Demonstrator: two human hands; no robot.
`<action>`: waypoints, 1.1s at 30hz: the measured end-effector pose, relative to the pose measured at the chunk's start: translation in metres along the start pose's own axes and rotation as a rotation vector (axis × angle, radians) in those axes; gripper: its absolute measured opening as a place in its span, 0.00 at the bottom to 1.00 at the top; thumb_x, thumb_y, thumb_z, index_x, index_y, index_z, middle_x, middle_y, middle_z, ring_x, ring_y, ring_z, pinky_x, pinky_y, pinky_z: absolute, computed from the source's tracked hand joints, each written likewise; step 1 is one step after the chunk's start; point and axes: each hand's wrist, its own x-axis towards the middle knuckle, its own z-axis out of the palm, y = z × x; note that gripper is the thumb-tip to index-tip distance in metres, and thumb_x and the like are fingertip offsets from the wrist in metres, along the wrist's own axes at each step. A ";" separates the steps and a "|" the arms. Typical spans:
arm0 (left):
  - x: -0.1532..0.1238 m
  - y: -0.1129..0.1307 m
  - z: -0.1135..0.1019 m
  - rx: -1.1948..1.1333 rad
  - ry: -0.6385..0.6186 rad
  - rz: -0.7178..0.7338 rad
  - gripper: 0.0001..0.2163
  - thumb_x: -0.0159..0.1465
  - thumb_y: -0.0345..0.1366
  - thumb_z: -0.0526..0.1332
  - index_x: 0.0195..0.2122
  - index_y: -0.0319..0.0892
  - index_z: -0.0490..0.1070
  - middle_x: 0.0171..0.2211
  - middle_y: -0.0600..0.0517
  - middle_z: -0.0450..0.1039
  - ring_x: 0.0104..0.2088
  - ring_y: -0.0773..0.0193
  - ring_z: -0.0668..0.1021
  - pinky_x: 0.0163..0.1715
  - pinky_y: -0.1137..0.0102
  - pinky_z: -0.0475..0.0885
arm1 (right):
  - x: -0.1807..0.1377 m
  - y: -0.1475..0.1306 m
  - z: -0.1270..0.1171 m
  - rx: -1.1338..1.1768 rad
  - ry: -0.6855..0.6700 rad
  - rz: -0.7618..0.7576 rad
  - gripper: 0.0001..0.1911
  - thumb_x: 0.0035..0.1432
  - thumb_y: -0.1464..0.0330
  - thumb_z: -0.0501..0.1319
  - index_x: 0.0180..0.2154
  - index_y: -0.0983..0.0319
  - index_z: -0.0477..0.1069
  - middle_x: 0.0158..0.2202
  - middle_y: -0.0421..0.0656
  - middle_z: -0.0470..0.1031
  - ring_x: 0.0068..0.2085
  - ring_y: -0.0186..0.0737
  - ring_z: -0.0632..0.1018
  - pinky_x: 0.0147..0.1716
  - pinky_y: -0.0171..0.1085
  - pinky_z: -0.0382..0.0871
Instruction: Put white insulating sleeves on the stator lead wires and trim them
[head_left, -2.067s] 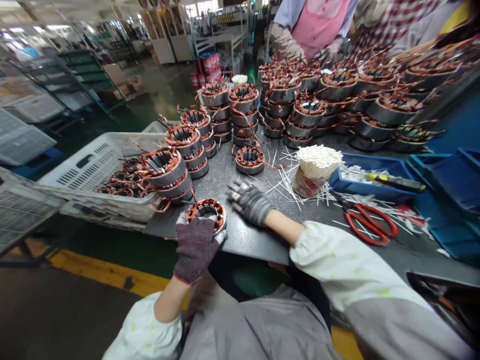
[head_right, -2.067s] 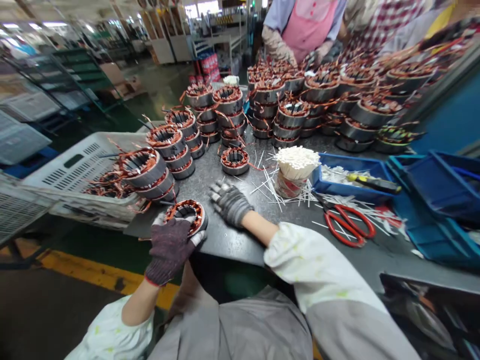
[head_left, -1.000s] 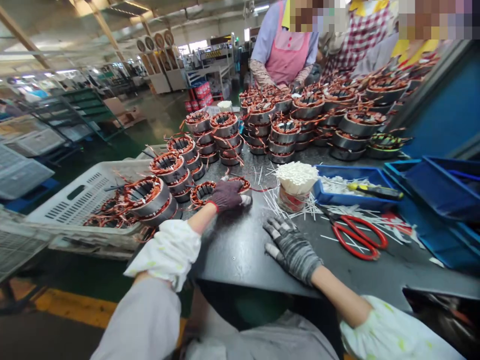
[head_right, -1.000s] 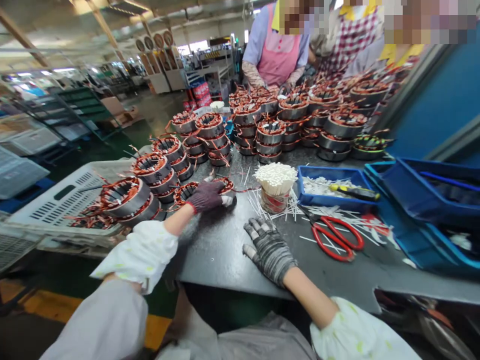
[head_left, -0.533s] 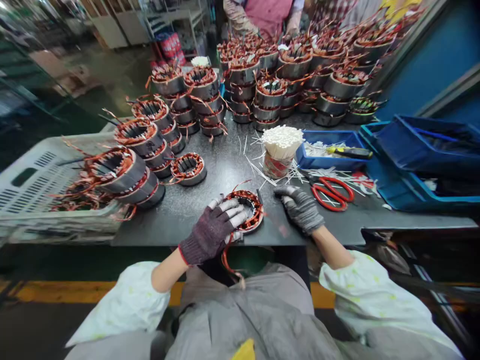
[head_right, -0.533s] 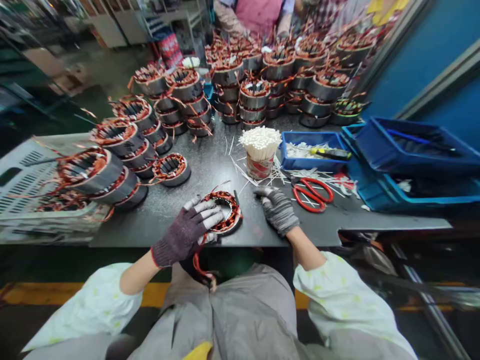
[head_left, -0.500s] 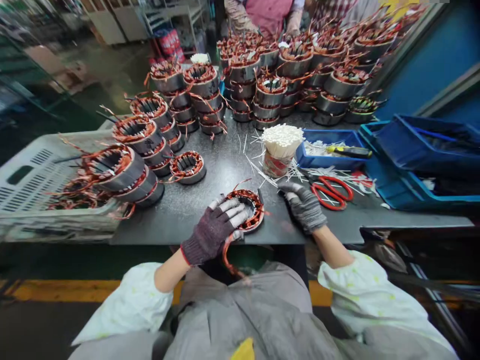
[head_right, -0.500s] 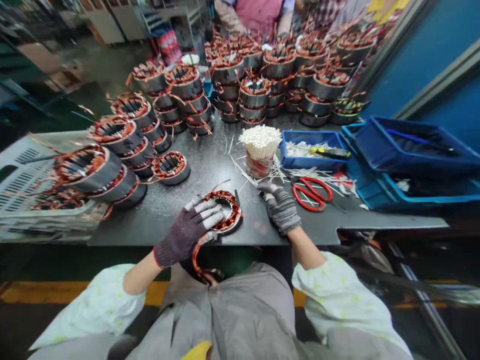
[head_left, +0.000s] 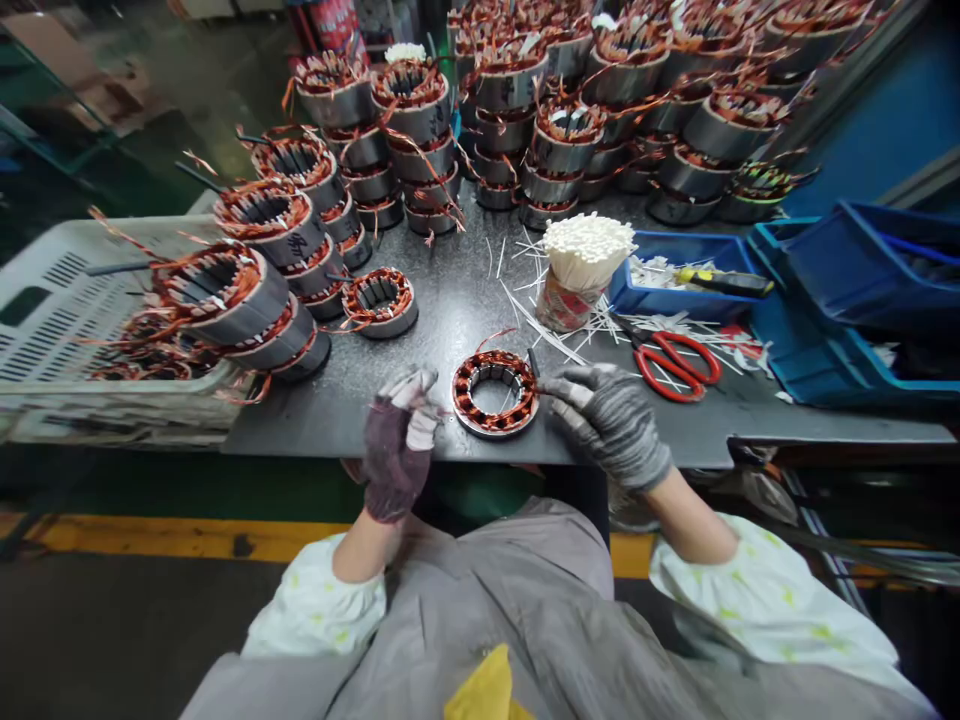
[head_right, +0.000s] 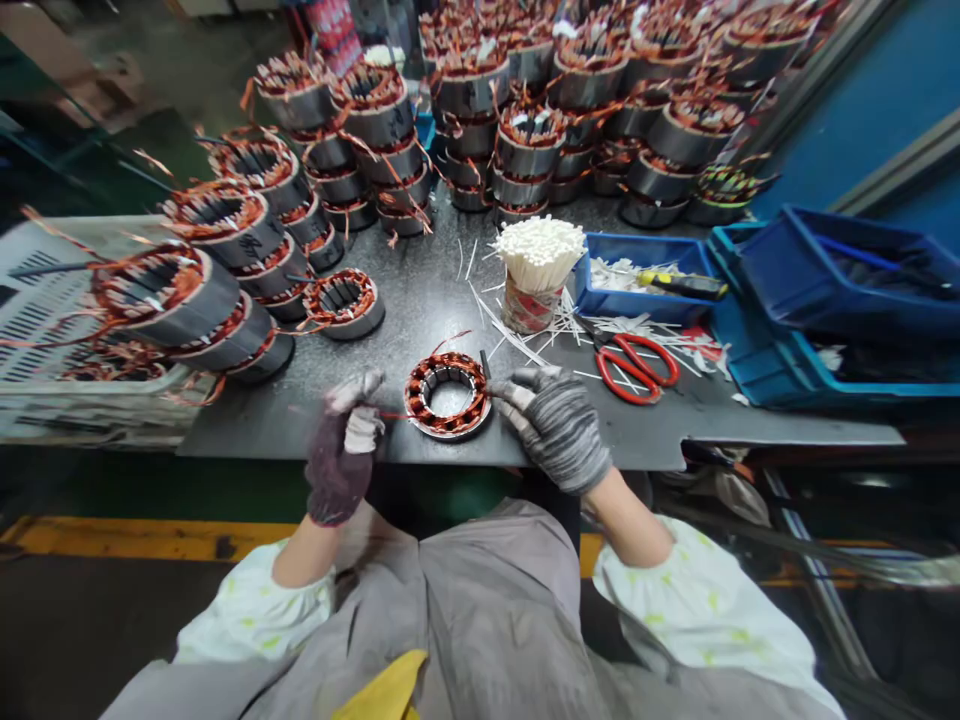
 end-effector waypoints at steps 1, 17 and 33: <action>-0.007 0.005 -0.006 0.091 -0.066 0.098 0.12 0.69 0.43 0.58 0.46 0.45 0.78 0.46 0.47 0.81 0.53 0.56 0.78 0.61 0.56 0.68 | 0.005 -0.007 -0.007 -0.023 -0.022 -0.046 0.18 0.70 0.61 0.55 0.54 0.58 0.77 0.51 0.50 0.79 0.48 0.49 0.76 0.49 0.47 0.67; 0.041 0.002 0.007 0.507 -0.597 0.547 0.16 0.70 0.44 0.59 0.56 0.45 0.72 0.53 0.50 0.78 0.61 0.57 0.73 0.69 0.51 0.56 | 0.079 -0.024 -0.007 0.371 -0.574 -0.134 0.06 0.55 0.66 0.70 0.35 0.61 0.80 0.28 0.39 0.76 0.30 0.36 0.71 0.35 0.37 0.61; 0.024 0.011 0.028 0.799 -0.395 0.747 0.15 0.66 0.30 0.56 0.52 0.43 0.74 0.49 0.45 0.79 0.56 0.45 0.75 0.62 0.40 0.60 | 0.101 0.091 -0.005 0.389 0.595 0.641 0.15 0.68 0.60 0.56 0.42 0.62 0.76 0.40 0.45 0.80 0.43 0.42 0.78 0.50 0.45 0.73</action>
